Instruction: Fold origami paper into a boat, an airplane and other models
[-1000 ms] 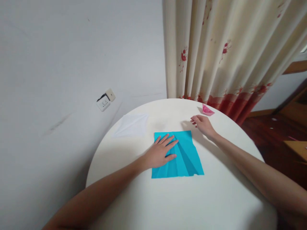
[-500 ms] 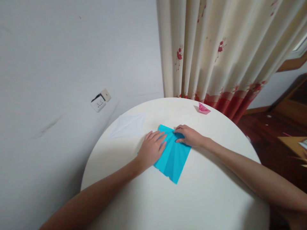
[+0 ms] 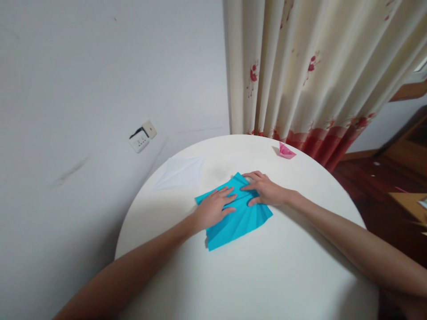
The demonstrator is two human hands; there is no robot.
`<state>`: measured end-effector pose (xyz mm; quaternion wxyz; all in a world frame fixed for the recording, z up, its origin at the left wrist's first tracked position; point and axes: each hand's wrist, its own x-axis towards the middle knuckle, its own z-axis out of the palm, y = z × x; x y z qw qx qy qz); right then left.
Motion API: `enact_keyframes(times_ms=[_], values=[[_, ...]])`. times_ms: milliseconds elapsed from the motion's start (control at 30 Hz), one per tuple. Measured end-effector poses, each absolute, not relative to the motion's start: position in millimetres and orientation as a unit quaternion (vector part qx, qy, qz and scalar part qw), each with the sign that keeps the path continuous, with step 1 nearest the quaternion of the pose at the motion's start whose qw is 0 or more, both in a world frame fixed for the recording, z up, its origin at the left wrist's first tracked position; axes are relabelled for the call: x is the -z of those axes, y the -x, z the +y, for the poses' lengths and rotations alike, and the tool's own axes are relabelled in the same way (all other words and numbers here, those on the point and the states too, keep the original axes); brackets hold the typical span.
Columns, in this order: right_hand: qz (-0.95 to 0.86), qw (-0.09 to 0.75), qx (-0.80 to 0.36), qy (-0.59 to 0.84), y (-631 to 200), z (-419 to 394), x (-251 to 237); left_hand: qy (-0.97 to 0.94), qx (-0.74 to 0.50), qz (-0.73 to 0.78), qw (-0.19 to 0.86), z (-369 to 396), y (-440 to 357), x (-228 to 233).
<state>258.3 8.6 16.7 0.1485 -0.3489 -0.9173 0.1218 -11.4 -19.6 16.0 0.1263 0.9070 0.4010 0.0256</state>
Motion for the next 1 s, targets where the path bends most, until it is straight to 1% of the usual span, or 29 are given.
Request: enact_keyframes(times_ms=[200, 300, 367, 467, 533, 633, 733, 867, 933, 1000], values=[[-0.908, 0.142, -0.136, 0.369, -265, 12, -13, -0.913, -0.032, 0.397, 0.093, -23, 13, -27], [-0.908, 0.162, -0.153, 0.356, -267, 12, -14, -0.905, -0.061, 0.415, 0.073, -26, 17, -38], [-0.904, 0.197, -0.163, 0.344, -266, 11, -16, -0.902, -0.082, 0.419, 0.059, -25, 21, -44], [-0.886, 0.284, -0.187, 0.315, -263, 9, -23, -0.896, -0.105, 0.430, 0.038, -21, 31, -53], [-0.864, 0.341, -0.217, 0.300, -260, 6, -29, -0.884, -0.124, 0.449, 0.033, -19, 36, -58], [-0.822, 0.400, -0.269, 0.304, -255, 1, -38, -0.864, -0.163, 0.475, 0.044, -19, 38, -67], [-0.773, 0.419, -0.343, 0.331, -247, -5, -41, -0.845, -0.205, 0.484, 0.102, -22, 35, -75], [-0.670, 0.414, -0.481, 0.385, -240, -6, -39, -0.806, -0.232, 0.471, 0.273, -18, 34, -77], [-0.631, 0.427, -0.494, 0.419, -240, -4, -37, -0.779, -0.226, 0.460, 0.360, -13, 38, -74], [-0.619, 0.431, -0.467, 0.460, -241, -1, -33, -0.761, -0.197, 0.452, 0.422, -7, 41, -67]])
